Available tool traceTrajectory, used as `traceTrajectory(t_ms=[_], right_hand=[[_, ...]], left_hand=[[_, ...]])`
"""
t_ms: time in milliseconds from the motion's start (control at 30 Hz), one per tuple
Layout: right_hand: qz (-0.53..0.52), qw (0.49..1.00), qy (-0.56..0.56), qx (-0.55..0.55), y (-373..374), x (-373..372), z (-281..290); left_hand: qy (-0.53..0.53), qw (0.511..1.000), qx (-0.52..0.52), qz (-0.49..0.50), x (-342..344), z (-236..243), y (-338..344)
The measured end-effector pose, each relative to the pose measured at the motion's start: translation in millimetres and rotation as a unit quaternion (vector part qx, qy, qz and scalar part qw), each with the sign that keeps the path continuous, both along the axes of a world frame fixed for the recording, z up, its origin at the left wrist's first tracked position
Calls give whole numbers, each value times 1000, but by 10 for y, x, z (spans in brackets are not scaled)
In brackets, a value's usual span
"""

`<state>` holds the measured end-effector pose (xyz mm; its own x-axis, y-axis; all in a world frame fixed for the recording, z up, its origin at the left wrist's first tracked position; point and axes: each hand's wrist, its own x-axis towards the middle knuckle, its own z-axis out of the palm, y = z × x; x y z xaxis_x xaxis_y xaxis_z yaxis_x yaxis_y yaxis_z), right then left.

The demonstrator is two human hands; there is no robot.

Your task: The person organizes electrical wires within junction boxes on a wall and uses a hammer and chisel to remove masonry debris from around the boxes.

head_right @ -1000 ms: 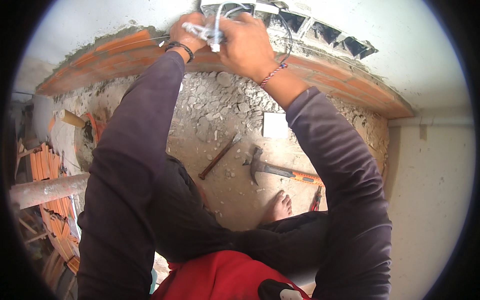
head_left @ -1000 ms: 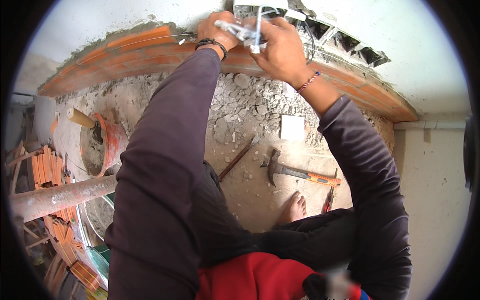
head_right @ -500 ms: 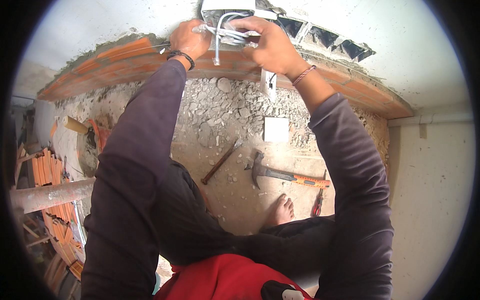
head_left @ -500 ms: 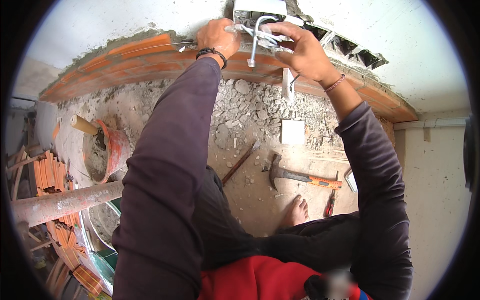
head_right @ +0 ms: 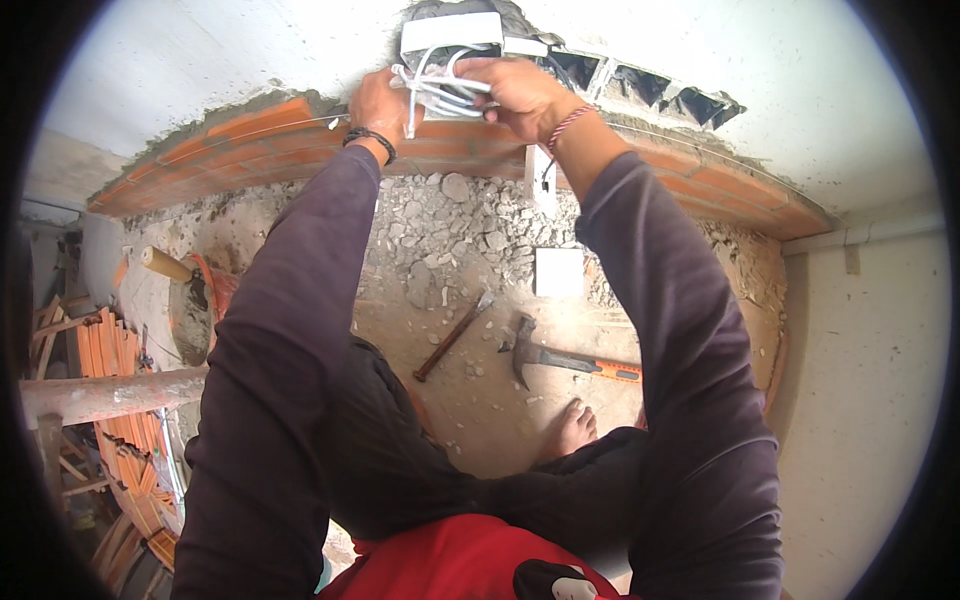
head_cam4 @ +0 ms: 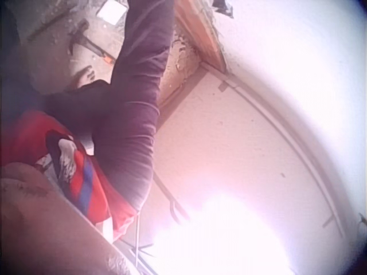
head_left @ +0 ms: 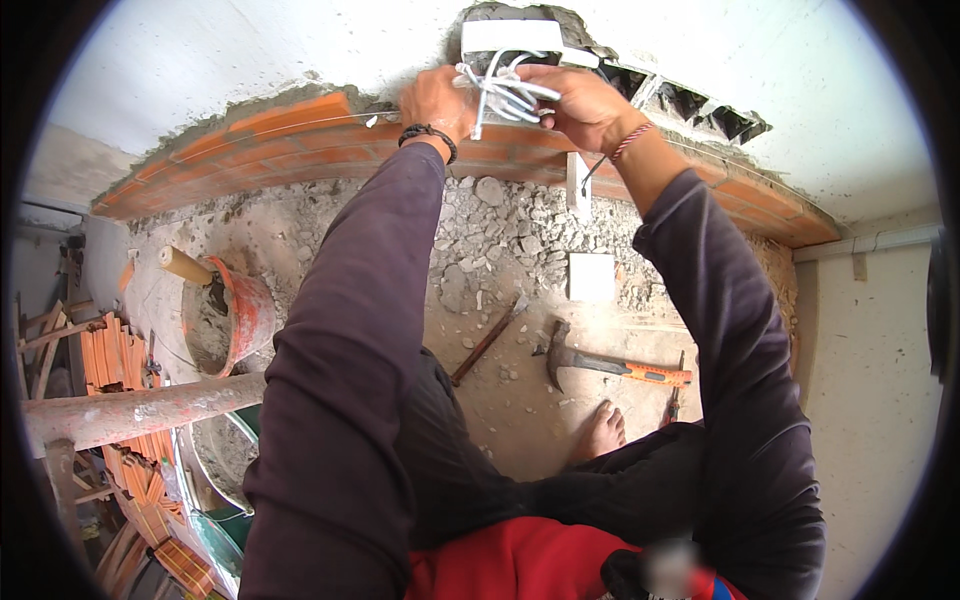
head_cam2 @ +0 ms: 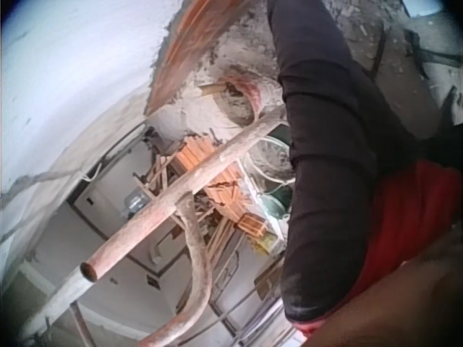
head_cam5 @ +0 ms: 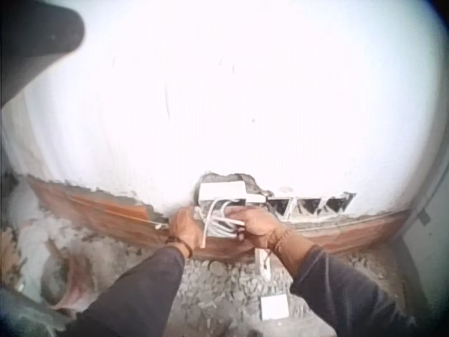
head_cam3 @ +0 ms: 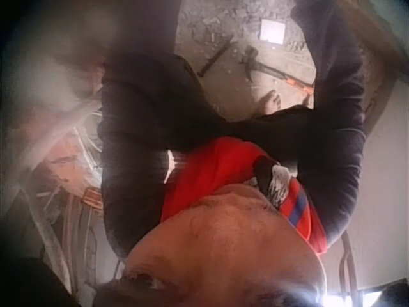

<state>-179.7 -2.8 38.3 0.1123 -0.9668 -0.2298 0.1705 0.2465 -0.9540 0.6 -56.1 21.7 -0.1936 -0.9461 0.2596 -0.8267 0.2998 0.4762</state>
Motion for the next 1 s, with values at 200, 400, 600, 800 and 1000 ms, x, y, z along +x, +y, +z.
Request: traceTrajectory(t_ms=[200, 400, 600, 800, 1000], right_hand=[[20, 985, -173, -22, 146, -233, 332], [32, 971, -239, -13, 173, -176, 472], [122, 985, -57, -108, 151, -335, 270], [-40, 879, 443, -174, 261, -108, 282], [-40, 954, 252, -155, 213, -167, 173]], left_hand=[[-68, 997, 32, 6, -109, 19, -145], [-141, 986, -54, -68, -53, 41, -162], [-44, 999, -7, -14, -49, 56, -169], [-42, 999, -27, -5, 49, 135, -219], [-35, 996, 57, -63, 20, 224, -163]])
